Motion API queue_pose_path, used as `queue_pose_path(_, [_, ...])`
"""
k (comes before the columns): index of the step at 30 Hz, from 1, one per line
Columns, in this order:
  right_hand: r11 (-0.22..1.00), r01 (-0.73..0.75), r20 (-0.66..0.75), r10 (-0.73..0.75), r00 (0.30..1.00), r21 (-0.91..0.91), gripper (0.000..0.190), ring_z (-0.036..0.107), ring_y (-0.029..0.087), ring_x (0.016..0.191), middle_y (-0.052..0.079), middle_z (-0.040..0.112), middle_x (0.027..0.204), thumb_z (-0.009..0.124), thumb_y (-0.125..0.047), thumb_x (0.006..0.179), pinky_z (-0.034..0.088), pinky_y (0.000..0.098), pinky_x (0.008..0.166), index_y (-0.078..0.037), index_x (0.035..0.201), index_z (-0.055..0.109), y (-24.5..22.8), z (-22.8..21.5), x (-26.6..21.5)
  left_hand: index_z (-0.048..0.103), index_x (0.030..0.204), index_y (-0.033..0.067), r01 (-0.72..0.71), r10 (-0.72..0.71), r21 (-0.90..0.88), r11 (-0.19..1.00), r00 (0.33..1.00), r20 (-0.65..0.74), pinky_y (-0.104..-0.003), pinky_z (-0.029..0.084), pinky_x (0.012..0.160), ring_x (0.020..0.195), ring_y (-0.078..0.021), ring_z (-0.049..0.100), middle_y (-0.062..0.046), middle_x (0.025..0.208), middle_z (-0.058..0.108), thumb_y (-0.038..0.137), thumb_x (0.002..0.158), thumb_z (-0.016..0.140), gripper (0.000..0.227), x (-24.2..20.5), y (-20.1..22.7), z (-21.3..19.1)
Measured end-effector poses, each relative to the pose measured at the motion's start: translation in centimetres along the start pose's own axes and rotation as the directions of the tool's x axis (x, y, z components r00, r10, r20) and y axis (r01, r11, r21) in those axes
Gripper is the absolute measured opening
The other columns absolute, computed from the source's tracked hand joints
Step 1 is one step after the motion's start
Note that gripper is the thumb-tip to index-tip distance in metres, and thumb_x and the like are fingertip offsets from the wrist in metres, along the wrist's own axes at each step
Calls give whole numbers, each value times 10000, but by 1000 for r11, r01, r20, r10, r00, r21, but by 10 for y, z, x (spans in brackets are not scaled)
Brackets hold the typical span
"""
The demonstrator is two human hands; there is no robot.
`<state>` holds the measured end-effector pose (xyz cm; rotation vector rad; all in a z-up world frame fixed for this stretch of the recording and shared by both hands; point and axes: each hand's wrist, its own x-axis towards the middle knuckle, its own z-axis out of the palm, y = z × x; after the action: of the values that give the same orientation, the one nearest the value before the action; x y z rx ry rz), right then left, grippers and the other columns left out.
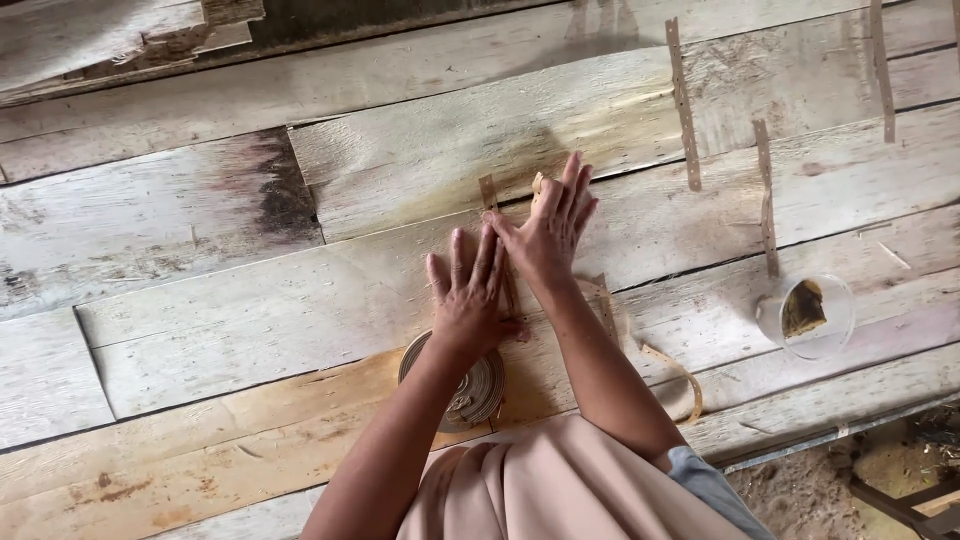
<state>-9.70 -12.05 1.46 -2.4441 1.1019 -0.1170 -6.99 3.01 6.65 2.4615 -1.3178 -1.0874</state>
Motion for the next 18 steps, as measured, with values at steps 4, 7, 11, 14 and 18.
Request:
queue_pose_path(4, [1000, -10, 41, 9, 999, 25, 877, 64, 484, 1555, 233, 35, 1698, 774, -706, 790, 91, 765, 1172, -119, 1327, 405, 1, -12, 0, 22, 1641, 108, 7, -7, -16, 1000, 1000, 7, -798, 12, 1130, 1528, -482, -115, -115, 1712, -80, 682, 596, 853, 1453, 3, -5, 5])
queue_pose_path(7, [1000, -16, 38, 17, 999, -17, 898, 23, 480, 1561, 228, -20, 1700, 800, -682, 782, 64, 758, 1176, -103, 1351, 415, -2, -12, 5, 46, 1641, 108, 1, -1, -34, 999, 1000, 10, -797, 11, 1129, 1524, -487, -118, -122, 1711, -71, 654, 625, 861, 1412, 2, -4, 4])
queue_pose_path(11, [1000, 10, 35, -11, 999, 18, 910, 18, 500, 1552, 230, -29, 1698, 836, -676, 759, 74, 780, 1164, -118, 1328, 399, 9, -5, 7, 41, 1642, 108, 8, -7, -33, 999, 1000, 21, -793, 8, 1131, 1522, -485, -140, -106, 1709, -117, 626, 653, 863, 1386, 1, -3, 4])
queue_pose_path(14, [999, 39, 12, -40, 999, 30, 938, 41, 526, 1542, 243, -22, 1694, 867, -666, 729, 102, 812, 1137, -115, 1323, 395, 11, 2, 13, 41, 1643, 115, 18, -17, -30, 999, 1000, 22, -793, 8, 1136, 1524, -484, -137, -90, 1709, -131, 645, 639, 855, 1396, 4, -7, 1])
queue_pose_path(18, [998, 51, -5, -51, 999, 43, 936, 7, 532, 1540, 235, -47, 1698, 845, -710, 740, 73, 814, 1134, -111, 1312, 410, 16, 6, 10, 49, 1643, 115, 14, -14, -1, 1000, 1000, 13, -792, -1, 1132, 1523, -483, -139, -101, 1709, -119, 684, 618, 842, 1416, 2, -3, 5])
